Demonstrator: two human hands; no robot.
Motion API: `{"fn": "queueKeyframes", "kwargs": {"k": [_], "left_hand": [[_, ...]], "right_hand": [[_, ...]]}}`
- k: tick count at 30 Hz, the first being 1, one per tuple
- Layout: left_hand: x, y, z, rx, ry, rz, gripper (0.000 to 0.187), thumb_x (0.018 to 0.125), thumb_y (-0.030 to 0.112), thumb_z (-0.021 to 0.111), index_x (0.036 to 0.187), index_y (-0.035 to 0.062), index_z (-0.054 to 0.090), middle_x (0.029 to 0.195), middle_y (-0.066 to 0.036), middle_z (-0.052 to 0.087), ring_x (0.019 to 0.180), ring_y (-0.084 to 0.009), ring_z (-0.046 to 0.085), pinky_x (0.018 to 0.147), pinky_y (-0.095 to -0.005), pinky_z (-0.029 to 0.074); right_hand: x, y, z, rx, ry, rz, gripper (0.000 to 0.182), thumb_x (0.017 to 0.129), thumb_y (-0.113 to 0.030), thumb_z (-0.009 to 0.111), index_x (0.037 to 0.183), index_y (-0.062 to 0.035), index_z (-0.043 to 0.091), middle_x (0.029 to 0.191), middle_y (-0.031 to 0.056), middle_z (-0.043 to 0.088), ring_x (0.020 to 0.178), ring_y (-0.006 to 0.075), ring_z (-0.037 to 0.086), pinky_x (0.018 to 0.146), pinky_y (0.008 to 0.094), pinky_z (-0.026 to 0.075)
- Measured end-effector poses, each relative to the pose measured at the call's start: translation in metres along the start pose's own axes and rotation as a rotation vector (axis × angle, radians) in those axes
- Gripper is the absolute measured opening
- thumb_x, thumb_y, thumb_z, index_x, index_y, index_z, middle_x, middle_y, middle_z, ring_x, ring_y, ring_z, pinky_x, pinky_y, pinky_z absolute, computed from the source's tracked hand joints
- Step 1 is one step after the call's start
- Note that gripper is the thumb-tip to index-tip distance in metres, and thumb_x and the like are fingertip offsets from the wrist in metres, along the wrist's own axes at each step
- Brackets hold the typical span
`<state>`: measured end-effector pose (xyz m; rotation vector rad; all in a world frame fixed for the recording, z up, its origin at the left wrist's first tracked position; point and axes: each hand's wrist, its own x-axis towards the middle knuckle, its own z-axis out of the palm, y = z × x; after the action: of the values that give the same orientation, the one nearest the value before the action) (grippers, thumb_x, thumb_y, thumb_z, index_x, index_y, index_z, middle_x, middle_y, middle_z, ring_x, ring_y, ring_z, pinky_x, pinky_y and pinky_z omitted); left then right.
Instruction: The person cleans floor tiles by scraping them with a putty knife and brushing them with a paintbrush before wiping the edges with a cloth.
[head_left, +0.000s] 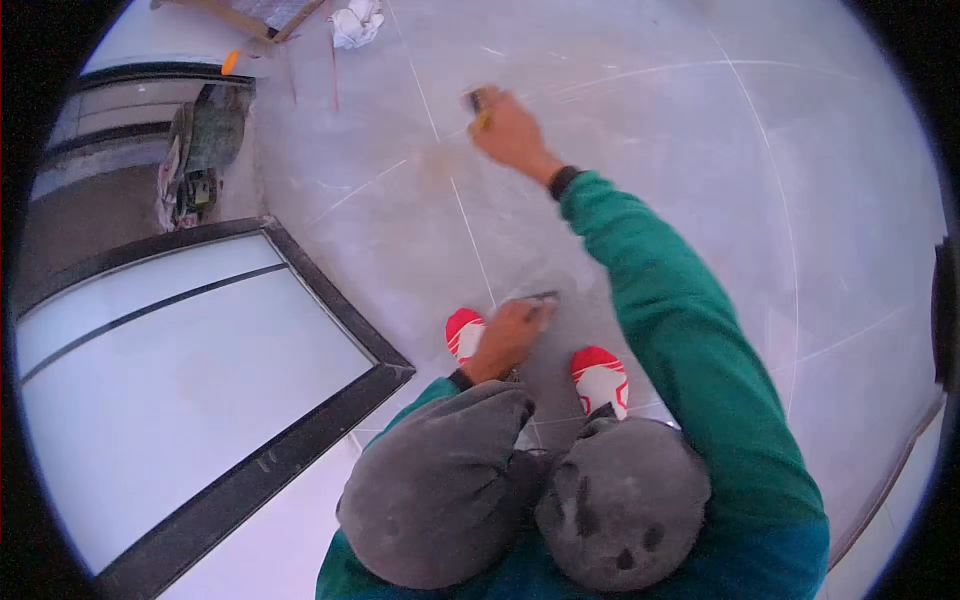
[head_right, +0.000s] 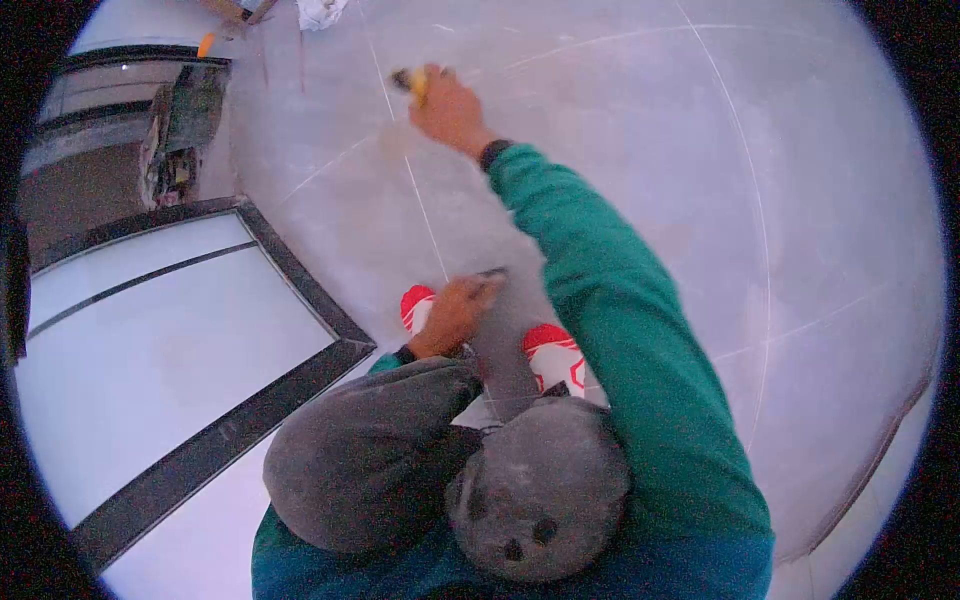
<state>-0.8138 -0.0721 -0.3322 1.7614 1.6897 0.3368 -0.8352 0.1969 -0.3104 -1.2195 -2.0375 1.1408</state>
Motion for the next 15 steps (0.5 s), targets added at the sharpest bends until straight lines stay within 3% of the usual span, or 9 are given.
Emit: {"fn": "queueKeyframes", "kwargs": {"k": [2,4,5,7,8,10,12,14,15], "left_hand": [[0.014,0.018,0.012,0.208,0.008,0.301,0.037,0.078,0.018,0.049,0.113,0.0054,0.047,0.102,-0.011,0.05,0.093,-0.0277,0.049,0.08,-0.0386,0.04],[0.029,0.023,0.031,0.174,0.002,0.417,0.037,0.078,0.019,0.049,0.113,0.0052,0.047,0.103,-0.011,0.049,0.094,-0.0269,0.048,0.081,-0.0383,0.039],[0.038,0.026,0.043,0.152,0.003,0.528,0.037,0.078,0.019,0.049,0.112,0.0049,0.047,0.104,-0.011,0.048,0.095,-0.0262,0.047,0.082,-0.038,0.038],[0.056,0.044,0.061,0.183,0.017,0.572,0.04,0.077,0.021,0.051,0.114,0.0055,0.046,0.105,-0.01,0.048,0.095,-0.0261,0.048,0.082,-0.0388,0.038],[0.059,0.047,0.066,0.242,0.025,0.603,0.043,0.075,0.023,0.052,0.115,0.0062,0.046,0.107,-0.01,0.048,0.095,-0.026,0.048,0.082,-0.0396,0.039],[0.088,0.038,0.058,0.229,0.091,0.47,0.037,0.074,0.019,0.052,0.108,0.0055,0.05,0.101,-0.012,0.051,0.092,-0.0263,0.049,0.08,-0.0407,0.038],[0.13,-0.016,0.015,0.234,0.358,0.276,0.028,0.071,0.013,0.05,0.098,0.0054,0.054,0.089,-0.015,0.055,0.086,-0.0281,0.05,0.075,-0.0415,0.037],[0.15,-0.093,-0.058,0.552,0.473,0.007,0.028,0.072,0.013,0.049,0.097,0.0054,0.055,0.092,-0.014,0.055,0.086,-0.0291,0.05,0.077,-0.0411,0.037],[0.152,-0.151,-0.082,0.505,0.526,-0.111,0.027,0.072,0.013,0.048,0.097,0.0049,0.056,0.093,-0.014,0.056,0.086,-0.0298,0.05,0.078,-0.0413,0.038]], "right_hand": [[-0.011,0.027,-0.051,0.209,0.077,-0.077,0.041,0.073,-0.02,0.055,0.108,-0.0007,0.045,0.102,0.0183,0.053,0.09,0.0331,0.054,0.078,0.039,0.044],[-0.051,0.079,-0.104,0.307,0.172,-0.178,0.046,0.075,-0.018,0.055,0.116,-0.0017,0.041,0.105,0.0121,0.051,0.09,0.0231,0.053,0.079,0.0323,0.043],[-0.091,0.087,-0.137,0.577,0.172,-0.009,0.048,0.077,-0.016,0.054,0.121,-0.003,0.039,0.106,0.0084,0.051,0.095,0.0185,0.051,0.081,0.0305,0.043],[-0.165,0.112,-0.192,0.603,0.323,0.26,0.05,0.078,-0.016,0.055,0.123,-0.003,0.037,0.11,0.007,0.049,0.1,0.0155,0.048,0.084,0.0275,0.041],[-0.209,0.135,-0.208,0.437,0.416,0.301,0.052,0.079,-0.017,0.056,0.124,-0.0023,0.036,0.112,0.008,0.048,0.101,0.0164,0.047,0.086,0.0284,0.04],[-0.285,0.155,-0.244,0.332,0.443,0.41,0.052,0.079,-0.017,0.057,0.124,-0.0022,0.036,0.117,0.0097,0.044,0.108,0.019,0.043,0.091,0.0309,0.036],[-0.358,0.173,-0.28,0.25,0.456,0.579,0.051,0.08,-0.017,0.056,0.124,-0.0012,0.036,0.118,0.0104,0.044,0.108,0.0202,0.043,0.092,0.0325,0.036],[-0.42,0.172,-0.315,0.172,0.453,0.568,0.049,0.081,-0.016,0.055,0.123,0.0001,0.036,0.117,0.0109,0.045,0.108,0.0205,0.044,0.092,0.0329,0.035],[-0.438,0.181,-0.329,0.166,0.468,0.591,0.049,0.081,-0.016,0.055,0.123,0.0001,0.036,0.117,0.0109,0.045,0.108,0.0205,0.044,0.092,0.0329,0.035]]}}
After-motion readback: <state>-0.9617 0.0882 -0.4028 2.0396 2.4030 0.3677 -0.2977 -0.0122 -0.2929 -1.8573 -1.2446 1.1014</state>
